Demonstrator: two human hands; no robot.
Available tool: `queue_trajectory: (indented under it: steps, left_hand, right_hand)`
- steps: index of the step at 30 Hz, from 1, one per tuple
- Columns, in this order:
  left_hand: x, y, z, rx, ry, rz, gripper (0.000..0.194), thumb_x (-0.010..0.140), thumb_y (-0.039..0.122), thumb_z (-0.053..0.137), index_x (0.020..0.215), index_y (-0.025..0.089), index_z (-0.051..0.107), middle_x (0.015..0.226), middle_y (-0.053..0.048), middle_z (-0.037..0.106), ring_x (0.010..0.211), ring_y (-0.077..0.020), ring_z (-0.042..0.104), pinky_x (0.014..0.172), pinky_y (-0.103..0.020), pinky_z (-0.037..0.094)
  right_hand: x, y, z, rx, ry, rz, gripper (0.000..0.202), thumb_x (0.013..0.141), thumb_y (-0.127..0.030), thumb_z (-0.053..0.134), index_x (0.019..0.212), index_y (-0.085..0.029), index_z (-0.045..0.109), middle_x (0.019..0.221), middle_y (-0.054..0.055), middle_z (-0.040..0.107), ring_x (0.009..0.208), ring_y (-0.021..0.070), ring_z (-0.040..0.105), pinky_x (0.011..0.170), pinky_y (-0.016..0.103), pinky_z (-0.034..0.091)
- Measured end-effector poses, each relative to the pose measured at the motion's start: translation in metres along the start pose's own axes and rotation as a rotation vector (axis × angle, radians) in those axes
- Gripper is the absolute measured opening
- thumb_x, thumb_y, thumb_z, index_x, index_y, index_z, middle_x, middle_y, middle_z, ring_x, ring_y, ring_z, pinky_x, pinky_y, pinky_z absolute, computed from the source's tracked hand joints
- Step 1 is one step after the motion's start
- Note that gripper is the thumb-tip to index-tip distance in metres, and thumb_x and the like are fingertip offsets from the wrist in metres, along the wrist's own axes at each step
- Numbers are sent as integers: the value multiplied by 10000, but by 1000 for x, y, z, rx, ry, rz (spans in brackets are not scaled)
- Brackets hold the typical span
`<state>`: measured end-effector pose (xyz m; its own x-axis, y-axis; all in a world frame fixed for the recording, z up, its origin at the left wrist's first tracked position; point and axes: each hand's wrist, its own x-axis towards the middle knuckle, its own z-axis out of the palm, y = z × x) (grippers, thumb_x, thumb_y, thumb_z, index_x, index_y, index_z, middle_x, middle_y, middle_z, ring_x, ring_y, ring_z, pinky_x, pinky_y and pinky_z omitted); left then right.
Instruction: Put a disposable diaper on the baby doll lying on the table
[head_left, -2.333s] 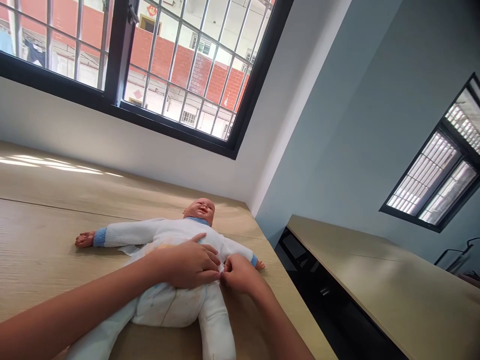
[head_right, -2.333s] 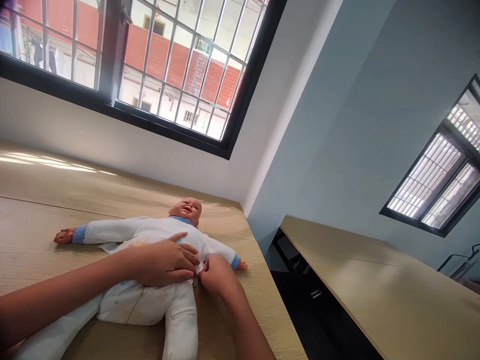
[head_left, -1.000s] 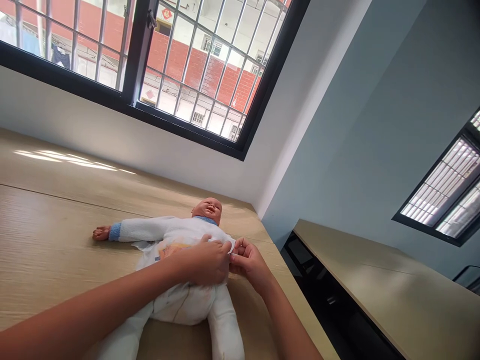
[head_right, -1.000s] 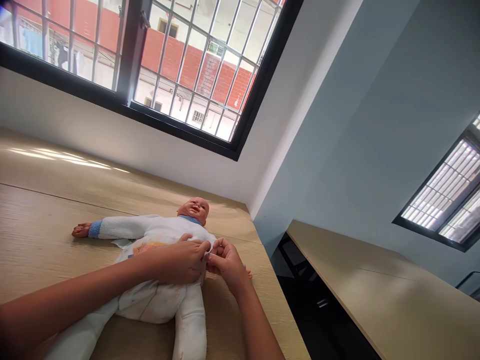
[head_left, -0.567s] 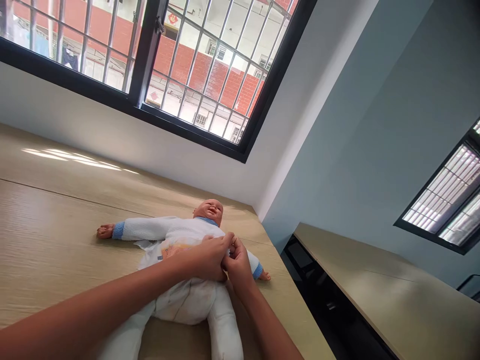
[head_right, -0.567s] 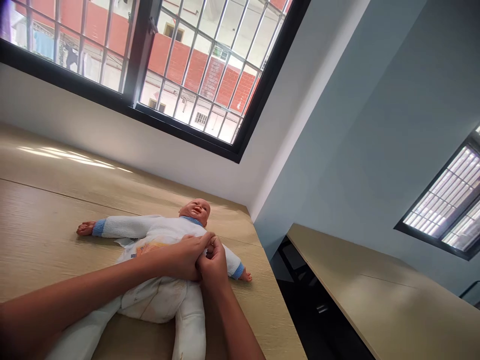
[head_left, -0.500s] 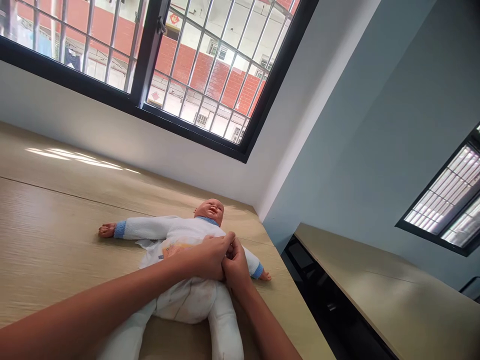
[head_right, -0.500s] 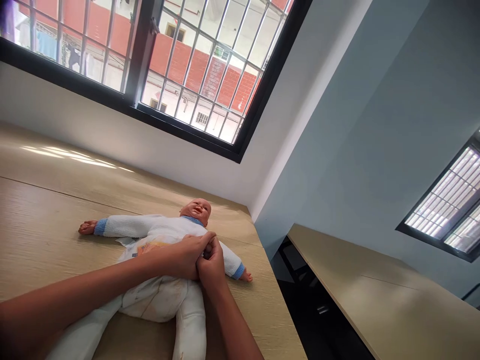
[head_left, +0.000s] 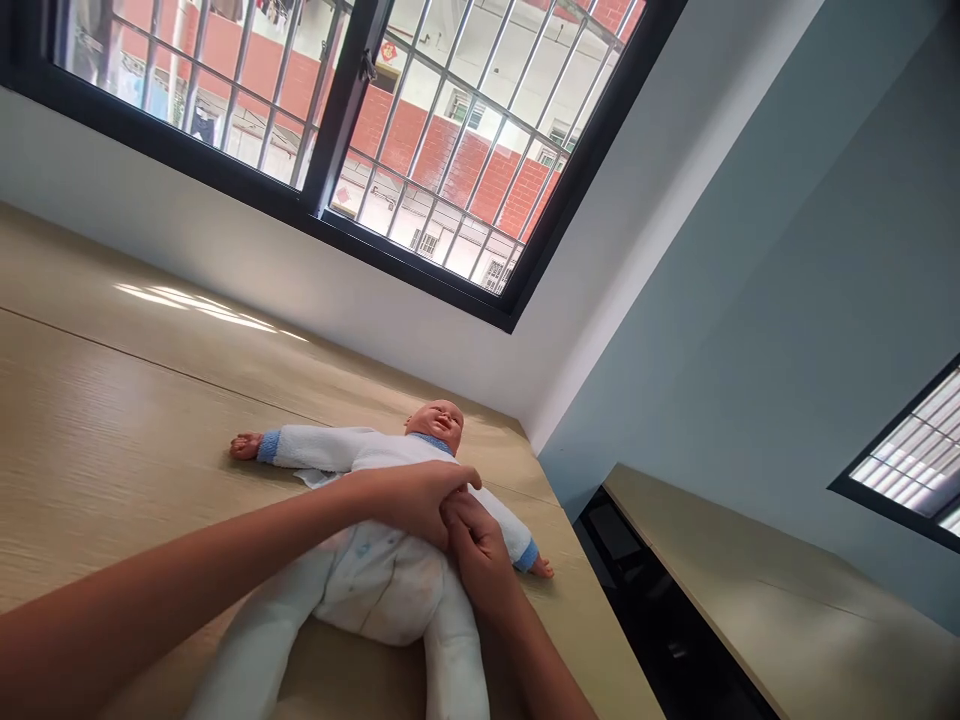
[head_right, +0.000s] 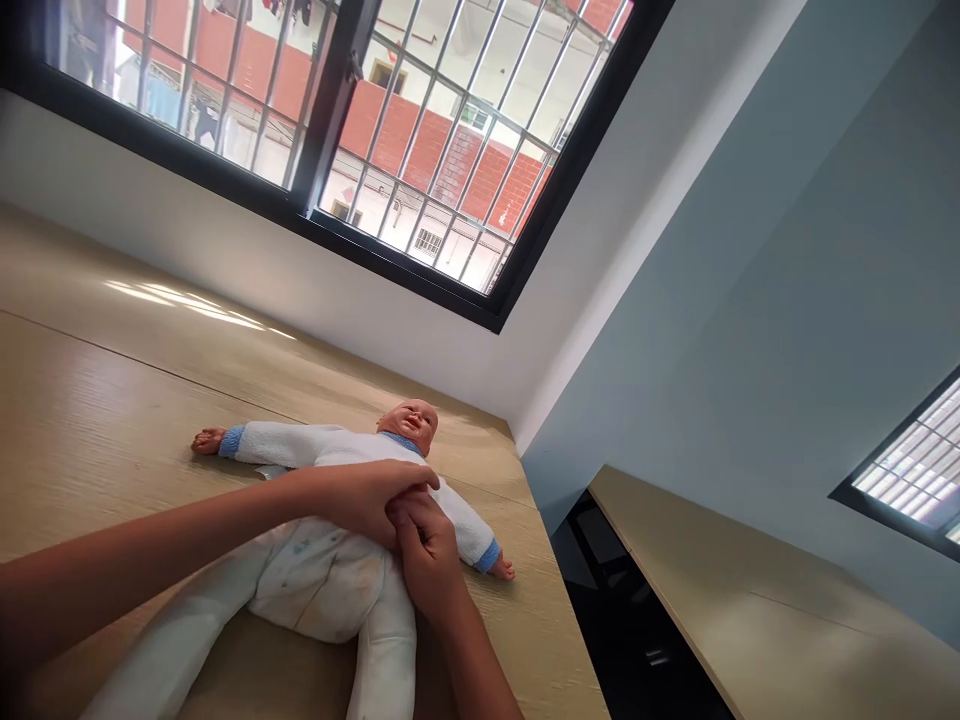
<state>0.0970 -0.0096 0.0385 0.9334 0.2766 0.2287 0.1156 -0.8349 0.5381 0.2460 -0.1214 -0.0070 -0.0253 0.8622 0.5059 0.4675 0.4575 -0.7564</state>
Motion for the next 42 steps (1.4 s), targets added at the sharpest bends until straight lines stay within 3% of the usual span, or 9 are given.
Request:
queue_trajectory:
  steps: [4, 8, 13, 18, 24, 29, 33, 38, 42]
  left_hand:
    - [-29, -18, -47, 32, 36, -130, 495, 673, 254, 713, 1165, 234, 667, 1180, -46, 709, 1085, -248, 659, 857, -289, 523]
    - [-60, -47, -76, 7, 71, -289, 306, 726, 281, 658, 1021, 208, 689, 1026, -38, 738, 935, -226, 689, 756, -286, 525]
    - [-81, -74, -75, -27, -18, -393, 329, 754, 423, 667, 997, 204, 700, 995, -46, 752, 811, -224, 682, 629, -279, 470]
    - [-91, -92, -77, 74, -111, -447, 347, 660, 357, 690, 978, 222, 714, 969, -24, 772, 796, -233, 674, 670, -304, 469]
    - [-96, -103, -77, 122, -165, -464, 363, 558, 292, 698, 914, 220, 712, 939, -21, 768, 804, -252, 661, 674, -314, 480]
    - [-96, -100, -73, 112, -181, -407, 369, 510, 208, 656, 876, 216, 697, 907, -9, 754, 735, -221, 638, 646, -304, 488]
    - [-97, -97, -71, 94, -155, -395, 361, 480, 166, 671, 837, 219, 682, 837, 9, 733, 718, -219, 625, 616, -296, 473]
    - [-100, -85, -79, 155, -138, -474, 266, 481, 178, 688, 743, 223, 682, 716, 17, 699, 647, -210, 587, 629, -324, 470]
    - [-104, -58, -91, 187, -227, -555, 117, 530, 244, 728, 638, 227, 688, 641, -7, 690, 619, -226, 599, 611, -342, 478]
  right_hand:
    - [-2, 2, -4, -84, -77, -17, 327, 1020, -391, 555, 1177, -236, 796, 1226, 108, 685, 1146, 236, 656, 1033, 362, 493]
    - [1, -8, -7, -201, -164, 22, 350, 1021, -428, 544, 1170, -248, 805, 1224, 112, 671, 1149, 244, 657, 1036, 378, 491]
    - [8, -25, -4, -365, -272, 118, 310, 998, -372, 563, 928, -245, 837, 1166, 86, 688, 1036, 238, 683, 940, 360, 524]
    - [-1, -11, 3, -208, -47, 40, 261, 967, -308, 576, 1050, -230, 811, 1149, 93, 701, 1045, 225, 676, 897, 322, 532]
    - [4, -18, 7, -261, 113, -47, 206, 946, -260, 572, 884, -190, 756, 987, 90, 716, 872, 203, 669, 687, 289, 512]
    - [33, -59, 28, -305, -130, -173, 232, 876, -132, 591, 951, -232, 787, 1027, 74, 748, 1012, 234, 681, 915, 366, 537]
    - [67, -83, 56, -352, -348, -123, 303, 816, -122, 672, 1044, -278, 798, 1163, 55, 743, 1105, 261, 672, 990, 389, 509]
    - [114, -85, 82, -554, -579, 101, 289, 646, -313, 891, 915, -286, 791, 812, -15, 732, 725, 202, 645, 646, 294, 462]
    - [133, -78, 92, -717, -724, 269, 295, 600, -267, 881, 535, -223, 597, 487, -65, 485, 515, 130, 449, 515, 278, 296]
